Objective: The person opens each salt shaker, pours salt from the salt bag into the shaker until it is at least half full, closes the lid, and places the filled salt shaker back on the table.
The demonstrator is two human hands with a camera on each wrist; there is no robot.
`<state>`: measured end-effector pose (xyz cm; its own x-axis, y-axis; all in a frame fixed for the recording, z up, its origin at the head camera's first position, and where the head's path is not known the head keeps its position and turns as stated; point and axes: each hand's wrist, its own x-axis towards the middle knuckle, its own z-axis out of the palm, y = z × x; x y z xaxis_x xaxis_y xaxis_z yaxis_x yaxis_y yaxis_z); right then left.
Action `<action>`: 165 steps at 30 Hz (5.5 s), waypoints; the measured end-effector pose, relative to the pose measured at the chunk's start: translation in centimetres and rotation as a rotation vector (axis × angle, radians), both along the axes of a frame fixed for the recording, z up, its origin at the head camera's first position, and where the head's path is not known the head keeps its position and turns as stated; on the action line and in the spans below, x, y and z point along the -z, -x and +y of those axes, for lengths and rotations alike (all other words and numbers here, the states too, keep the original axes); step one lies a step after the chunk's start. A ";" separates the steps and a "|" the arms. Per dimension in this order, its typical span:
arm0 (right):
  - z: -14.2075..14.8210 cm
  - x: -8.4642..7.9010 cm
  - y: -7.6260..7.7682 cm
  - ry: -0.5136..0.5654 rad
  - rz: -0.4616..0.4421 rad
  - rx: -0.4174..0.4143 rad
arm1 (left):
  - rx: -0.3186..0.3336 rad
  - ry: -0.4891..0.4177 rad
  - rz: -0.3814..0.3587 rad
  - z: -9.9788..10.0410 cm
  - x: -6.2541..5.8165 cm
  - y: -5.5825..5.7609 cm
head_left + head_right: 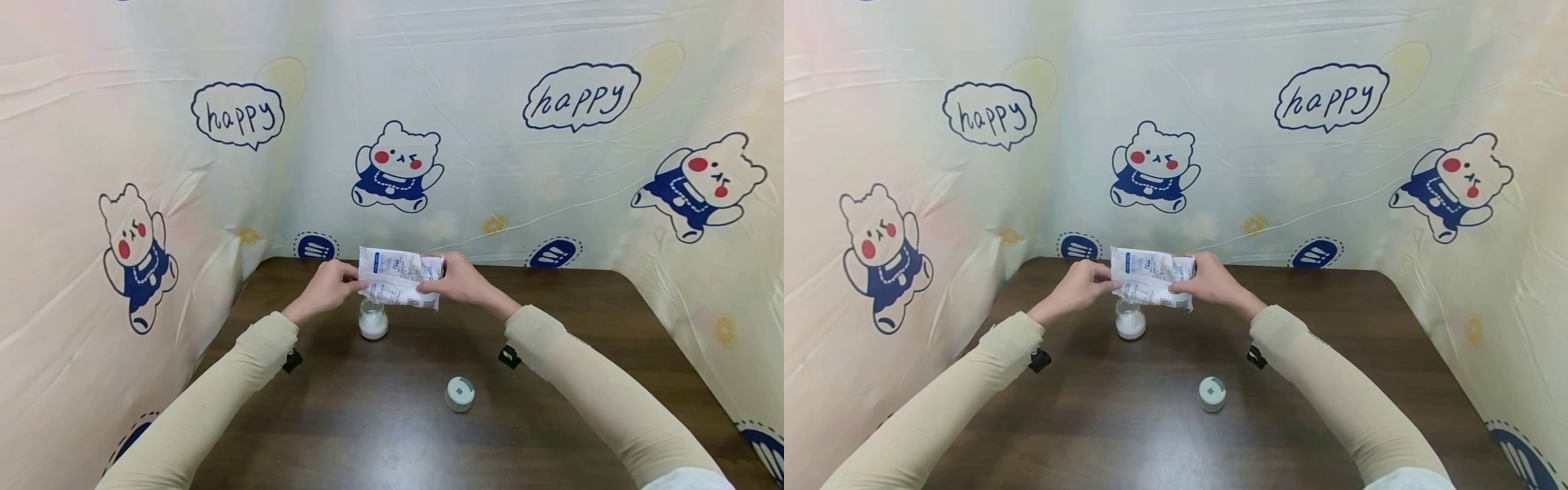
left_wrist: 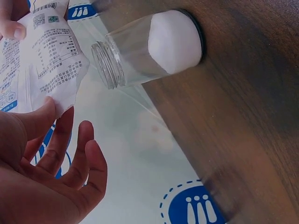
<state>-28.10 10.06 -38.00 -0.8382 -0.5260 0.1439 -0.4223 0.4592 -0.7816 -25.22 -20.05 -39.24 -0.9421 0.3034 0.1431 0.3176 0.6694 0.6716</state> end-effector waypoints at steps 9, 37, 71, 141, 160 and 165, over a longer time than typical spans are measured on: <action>0.0 -0.1 0.0 -0.004 -0.004 -0.002 | 0.000 -0.009 -0.009 0.1 0.0 0.0; 0.0 0.2 0.0 -0.014 -0.003 0.005 | -0.006 0.002 0.005 -0.1 0.3 0.3; 1.8 5.2 -1.2 0.183 -0.084 0.129 | -0.030 -0.007 0.102 2.7 0.2 0.1; 4.1 10.2 -3.5 0.190 -0.129 0.060 | 0.036 -0.043 0.143 8.9 -0.8 -1.3; 7.7 9.9 -4.8 0.103 -0.009 0.174 | 0.104 -0.006 0.206 13.3 -0.8 -1.6; 8.5 9.8 -5.2 0.093 -0.015 0.213 | 0.134 0.036 0.238 14.5 -0.1 -1.8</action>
<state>-22.93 18.60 -47.76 -0.9313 -0.3219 0.1702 -0.3115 0.4621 -0.8304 -23.45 -5.54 -39.12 -0.8342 0.4320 0.3427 0.5512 0.6331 0.5435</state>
